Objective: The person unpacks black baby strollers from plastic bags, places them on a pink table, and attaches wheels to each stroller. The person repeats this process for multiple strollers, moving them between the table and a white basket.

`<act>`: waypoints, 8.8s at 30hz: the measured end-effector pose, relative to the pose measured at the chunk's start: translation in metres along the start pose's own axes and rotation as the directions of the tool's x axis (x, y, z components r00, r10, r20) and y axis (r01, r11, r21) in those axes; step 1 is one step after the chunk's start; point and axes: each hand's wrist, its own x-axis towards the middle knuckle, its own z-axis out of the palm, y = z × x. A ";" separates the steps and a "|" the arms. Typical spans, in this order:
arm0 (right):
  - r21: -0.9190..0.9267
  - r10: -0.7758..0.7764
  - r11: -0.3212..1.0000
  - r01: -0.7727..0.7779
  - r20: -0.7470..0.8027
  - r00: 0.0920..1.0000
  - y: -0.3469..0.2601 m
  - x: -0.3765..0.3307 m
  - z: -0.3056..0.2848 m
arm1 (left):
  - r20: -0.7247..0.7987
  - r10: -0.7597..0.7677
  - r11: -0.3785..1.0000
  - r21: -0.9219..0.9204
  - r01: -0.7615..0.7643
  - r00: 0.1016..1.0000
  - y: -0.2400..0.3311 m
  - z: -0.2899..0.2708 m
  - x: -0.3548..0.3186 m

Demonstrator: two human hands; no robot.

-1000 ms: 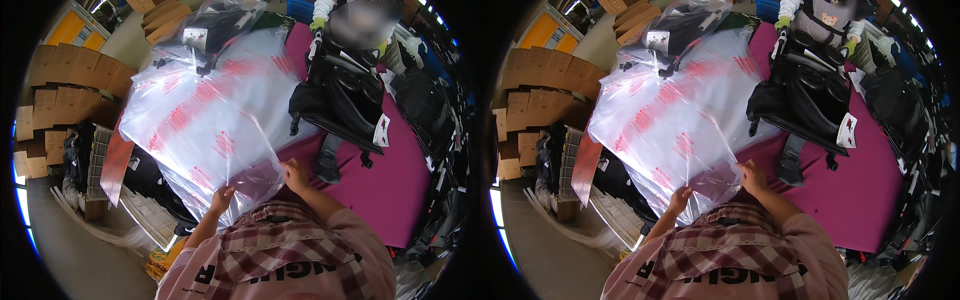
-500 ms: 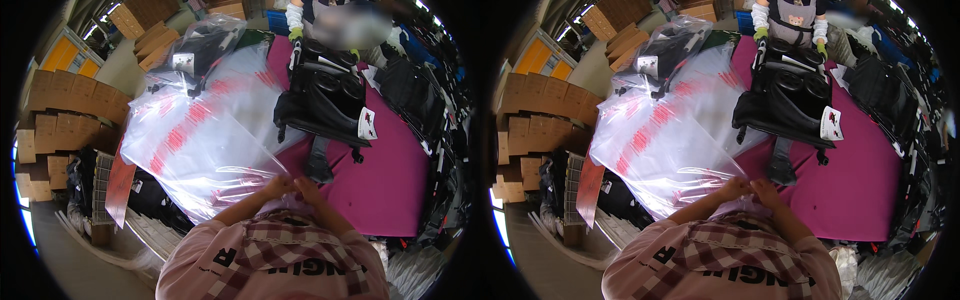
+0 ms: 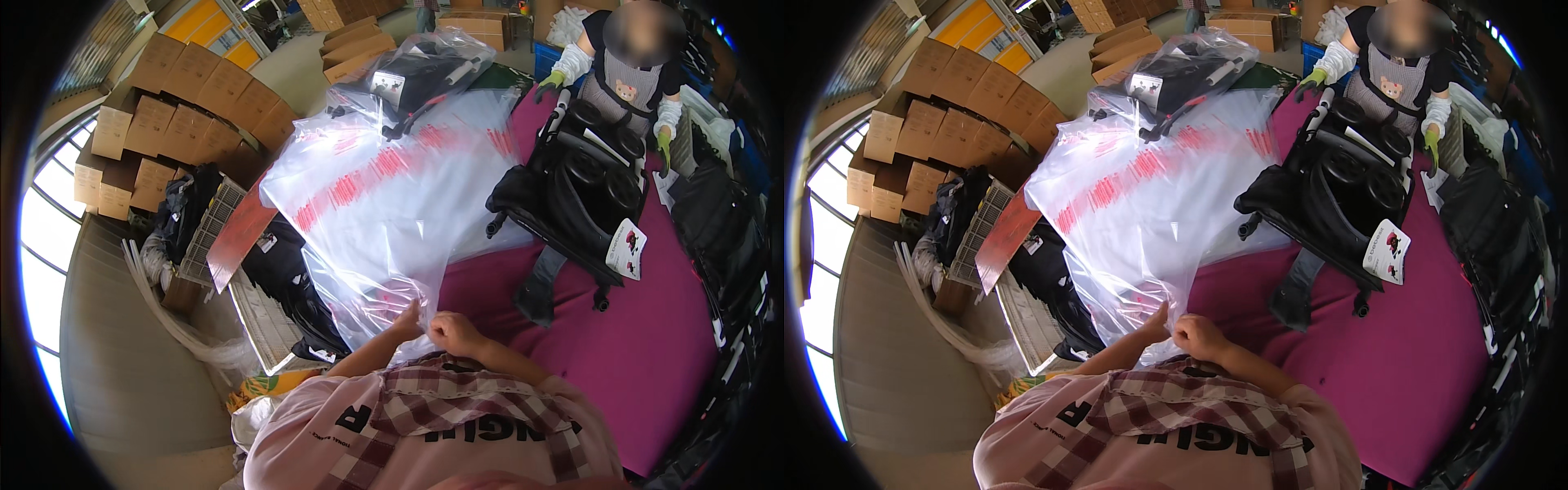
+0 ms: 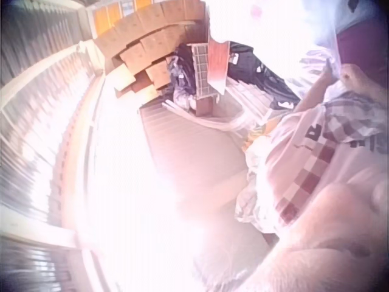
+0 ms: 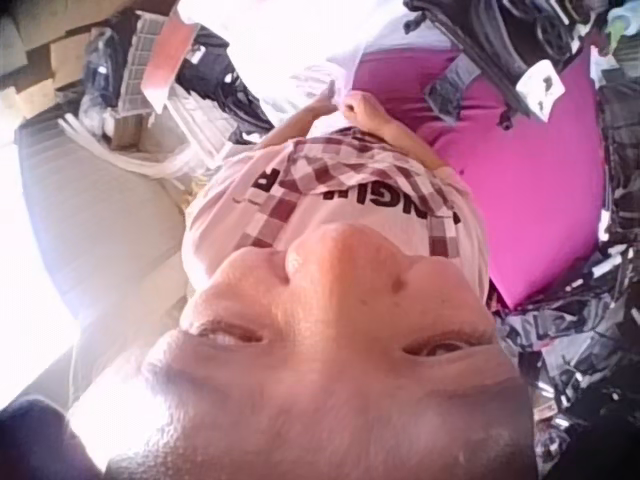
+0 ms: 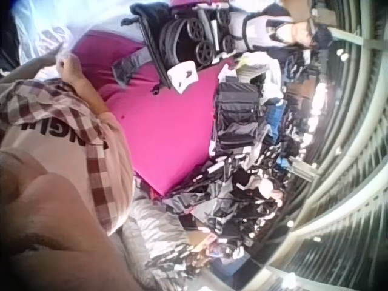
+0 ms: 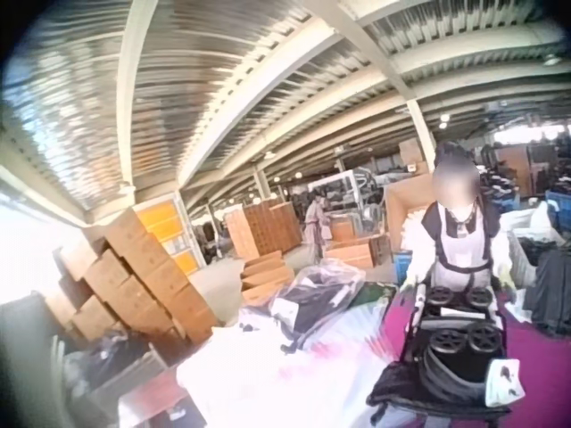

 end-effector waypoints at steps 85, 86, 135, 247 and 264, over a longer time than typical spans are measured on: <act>0.648 0.544 0.750 0.134 -0.719 0.433 0.095 -0.194 -0.405 | -0.112 0.342 0.632 -0.708 -0.317 0.933 0.509 -0.033 0.266; 0.608 0.531 0.762 0.224 -0.784 0.322 0.123 -0.194 -0.427 | -0.070 0.319 0.646 -0.714 -0.271 0.945 0.517 -0.026 0.275; 0.299 0.553 0.276 -0.913 -0.827 -0.104 0.052 -0.292 -0.007 | 0.682 0.697 0.510 -0.255 -0.822 0.220 0.382 0.061 0.068; 0.901 0.915 0.398 0.171 -0.404 -0.002 0.014 -0.381 -0.181 | 0.599 -0.035 0.535 -0.665 0.521 0.800 0.134 0.131 0.125; 0.940 0.972 0.221 0.261 -0.191 -0.133 0.099 -0.373 -0.122 | 0.382 0.151 0.420 -0.860 0.290 0.912 0.059 0.122 0.077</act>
